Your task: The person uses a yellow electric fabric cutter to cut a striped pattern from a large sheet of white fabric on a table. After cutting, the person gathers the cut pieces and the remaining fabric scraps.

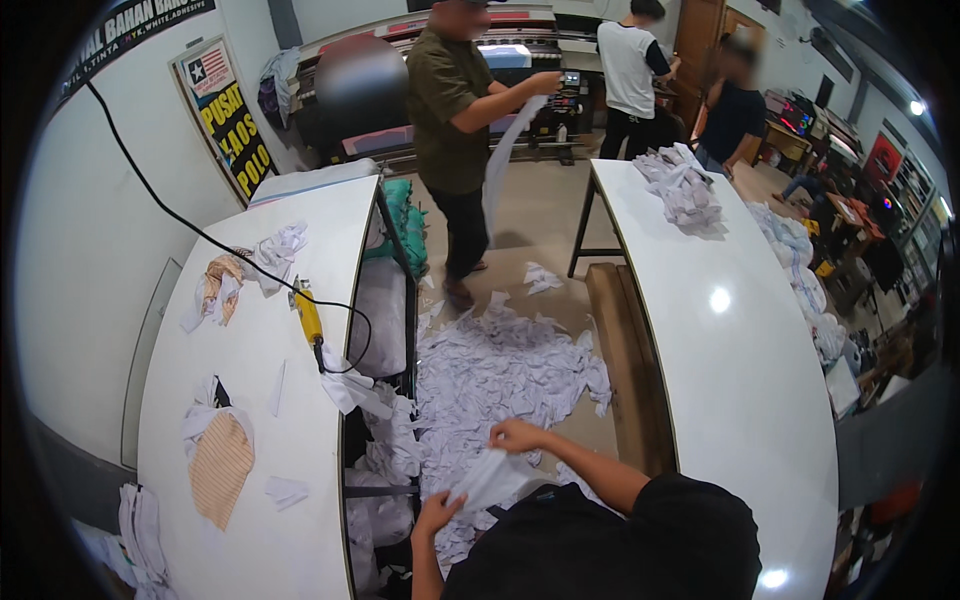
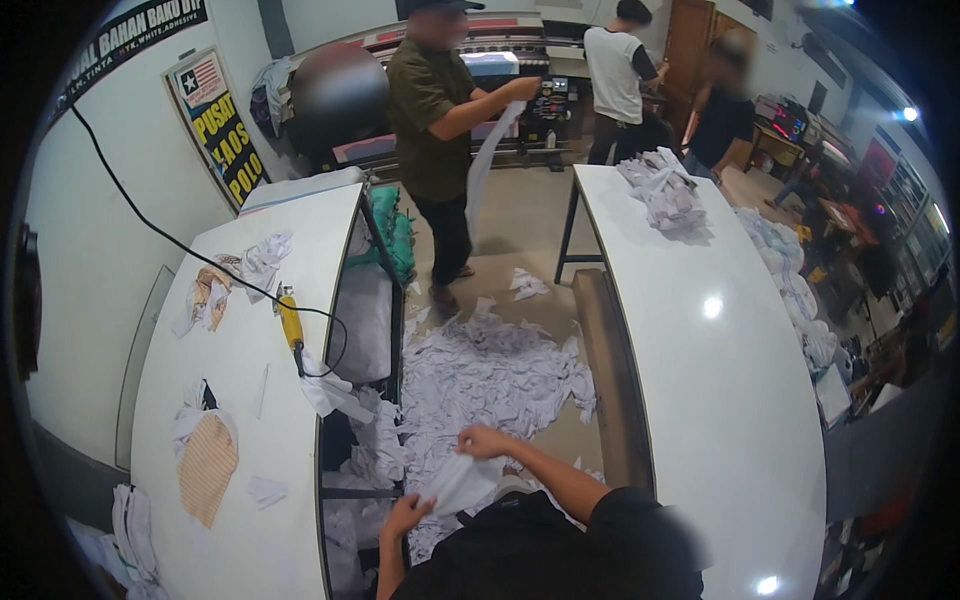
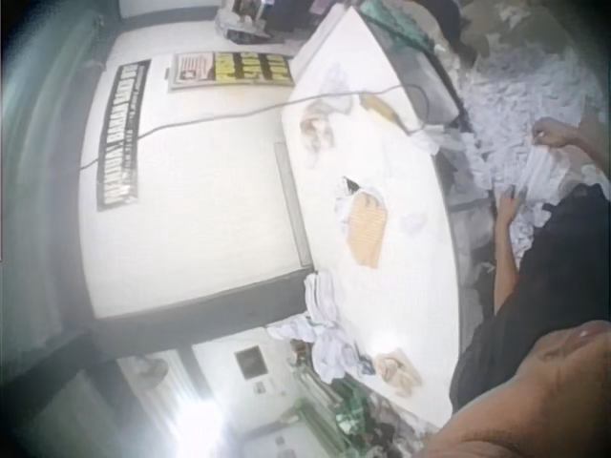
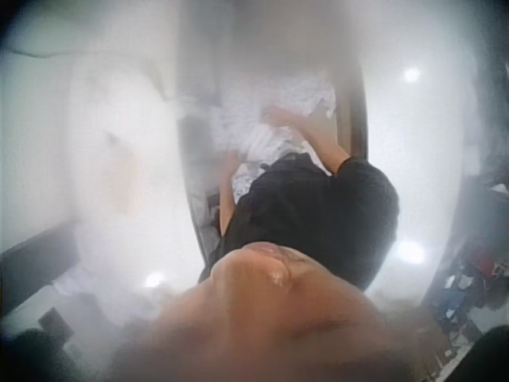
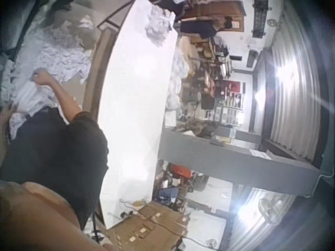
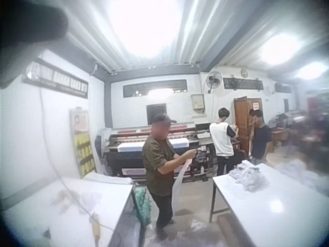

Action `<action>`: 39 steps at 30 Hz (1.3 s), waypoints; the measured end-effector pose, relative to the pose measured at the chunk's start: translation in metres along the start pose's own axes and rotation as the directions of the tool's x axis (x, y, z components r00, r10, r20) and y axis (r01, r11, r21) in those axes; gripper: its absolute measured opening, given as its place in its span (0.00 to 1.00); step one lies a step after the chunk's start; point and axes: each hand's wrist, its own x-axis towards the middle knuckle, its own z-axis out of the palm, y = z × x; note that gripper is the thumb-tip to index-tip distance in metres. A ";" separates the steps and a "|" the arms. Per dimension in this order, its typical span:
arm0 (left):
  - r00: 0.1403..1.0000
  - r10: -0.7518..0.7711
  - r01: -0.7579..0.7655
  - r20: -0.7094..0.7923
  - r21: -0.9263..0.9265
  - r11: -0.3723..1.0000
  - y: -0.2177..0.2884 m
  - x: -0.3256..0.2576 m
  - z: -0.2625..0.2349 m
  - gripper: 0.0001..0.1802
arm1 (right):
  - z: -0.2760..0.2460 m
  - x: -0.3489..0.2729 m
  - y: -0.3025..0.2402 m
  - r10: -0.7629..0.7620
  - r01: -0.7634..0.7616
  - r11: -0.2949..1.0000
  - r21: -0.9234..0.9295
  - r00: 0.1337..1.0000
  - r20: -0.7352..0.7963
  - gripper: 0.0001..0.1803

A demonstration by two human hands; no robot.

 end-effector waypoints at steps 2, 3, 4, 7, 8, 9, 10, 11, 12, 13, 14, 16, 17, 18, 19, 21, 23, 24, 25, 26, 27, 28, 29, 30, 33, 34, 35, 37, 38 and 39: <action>0.995 0.007 0.010 -0.103 0.171 0.985 -0.074 -0.005 0.041 0.31 | 0.030 0.023 0.020 -0.100 0.098 0.995 0.022 0.987 0.126 0.16; 0.985 -0.077 0.097 -0.153 0.132 0.986 -0.086 -0.010 0.062 0.29 | 0.039 0.030 0.033 -0.132 0.128 0.991 0.034 0.983 0.131 0.16; 0.967 -0.169 0.189 -0.193 0.091 0.978 -0.090 -0.016 0.080 0.27 | 0.036 0.041 0.042 -0.139 0.134 0.990 0.047 0.983 0.121 0.16; 0.884 -0.373 0.378 -0.283 -0.040 0.925 -0.077 -0.023 0.114 0.24 | -0.004 0.061 0.099 0.078 -0.055 0.992 0.110 0.974 -0.214 0.12; 0.819 -0.430 0.439 -0.380 -0.066 0.896 -0.079 -0.027 0.120 0.23 | -0.030 0.076 0.104 0.210 -0.133 0.969 0.208 0.885 -0.415 0.12; 0.734 -0.491 0.502 -0.469 -0.112 0.858 -0.083 -0.035 0.127 0.21 | -0.066 0.091 0.095 0.292 -0.106 0.943 0.316 0.722 -0.628 0.14; 0.659 -0.549 0.552 -0.515 -0.166 0.818 -0.085 -0.048 0.134 0.21 | -0.106 0.101 0.081 0.290 0.000 0.937 0.350 0.562 -0.775 0.18; 0.634 -0.568 0.560 -0.525 -0.195 0.805 -0.084 -0.053 0.138 0.21 | -0.145 0.105 0.066 0.245 0.101 0.941 0.322 0.454 -0.857 0.23; 0.626 -0.576 0.557 -0.526 -0.215 0.802 -0.083 -0.055 0.138 0.20 | -0.179 0.104 0.057 0.187 0.163 0.948 0.275 0.412 -0.892 0.28; 0.635 -0.570 0.542 -0.521 -0.225 0.810 -0.080 -0.051 0.135 0.20 | -0.203 0.099 0.059 0.098 0.222 0.948 0.227 0.476 -0.874 0.25; 0.652 -0.558 0.523 -0.513 -0.228 0.821 -0.076 -0.046 0.132 0.20 | -0.217 0.092 0.066 0.079 0.136 0.972 0.191 0.578 -0.812 0.23; 0.700 -0.514 0.470 -0.497 -0.221 0.854 -0.071 -0.031 0.123 0.19 | -0.229 0.082 0.097 0.083 -0.035 0.996 0.088 0.762 -0.643 0.21; 0.726 -0.480 0.435 -0.492 -0.212 0.875 -0.067 -0.023 0.117 0.19 | -0.220 0.075 0.118 0.141 -0.175 0.985 -0.001 0.799 -0.585 0.20; 0.755 -0.440 0.392 -0.487 -0.204 0.897 -0.063 -0.013 0.109 0.19 | -0.200 0.068 0.140 0.208 -0.304 0.947 -0.100 0.822 -0.530 0.21; 0.789 -0.383 0.330 -0.480 -0.195 0.924 -0.057 -0.001 0.101 0.18 | -0.180 0.060 0.163 0.319 -0.363 0.930 -0.058 0.876 -0.362 0.25; 0.824 -0.289 0.220 -0.488 -0.195 0.956 -0.052 0.006 0.081 0.18 | -0.105 0.060 0.155 0.449 -0.445 0.893 0.074 0.891 -0.066 0.24; 0.861 -0.151 0.059 -0.485 -0.201 0.978 -0.043 0.016 0.056 0.17 | -0.043 0.065 0.129 0.140 -0.166 0.976 0.142 0.974 0.180 0.32; 0.867 -0.113 0.004 -0.485 -0.220 0.976 -0.034 0.012 0.043 0.17 | -0.014 0.069 0.090 0.106 -0.206 0.942 0.266 0.931 0.348 0.40; 0.895 -0.050 -0.062 -0.442 -0.236 0.970 -0.006 0.030 0.029 0.17 | 0.016 0.068 0.087 -0.190 0.129 0.938 0.322 0.968 0.164 0.47; 0.916 -0.086 -0.034 -0.392 -0.289 0.957 0.026 0.025 0.011 0.16 | 0.019 0.067 0.048 -0.338 0.232 0.888 0.398 0.915 0.219 0.49; 0.938 -0.096 -0.021 -0.333 -0.332 0.943 0.069 0.026 -0.009 0.16 | 0.016 0.074 0.033 -0.438 0.346 0.848 0.402 0.884 0.161 0.46; 0.934 -0.090 -0.052 -0.345 -0.382 0.923 0.097 0.023 -0.024 0.15 | 0.012 0.081 0.020 -0.535 0.460 0.796 0.394 0.839 0.101 0.44; 0.925 -0.091 -0.084 -0.368 -0.433 0.898 0.119 0.018 -0.036 0.15 | 0.004 0.093 0.009 -0.513 0.410 0.834 0.369 0.823 0.245 0.39; 0.912 -0.094 -0.122 -0.400 -0.481 0.868 0.132 0.011 -0.046 0.14 | -0.009 0.107 -0.004 -0.483 0.370 0.868 0.332 0.785 0.388 0.35; 0.899 -0.059 -0.117 -0.434 -0.368 0.922 0.149 -0.002 -0.071 0.14 | -0.047 0.133 -0.033 -0.422 0.368 0.905 0.213 0.719 0.552 0.23; 0.885 -0.049 -0.085 -0.463 -0.263 0.961 0.142 -0.004 -0.077 0.13 | -0.060 0.138 -0.044 -0.413 0.384 0.906 0.179 0.708 0.573 0.20; 0.868 -0.047 -0.040 -0.495 -0.164 0.986 0.128 -0.010 -0.080 0.13 | -0.075 0.137 -0.065 -0.469 0.483 0.870 0.099 0.748 0.471 0.16; 0.787 -0.037 0.010 -0.616 -0.047 0.999 0.122 -0.009 -0.076 0.14 | -0.109 0.134 -0.095 -0.488 0.511 0.858 0.056 0.776 0.399 0.15; 0.767 -0.056 0.004 -0.639 -0.083 0.997 0.120 -0.004 -0.075 0.14 | -0.123 0.131 -0.107 -0.497 0.522 0.852 0.028 0.792 0.355 0.15; 0.752 -0.079 -0.002 -0.654 -0.122 0.993 0.115 0.004 -0.072 0.15 | -0.132 0.128 -0.114 -0.525 0.557 0.830 0.006 0.778 0.345 0.13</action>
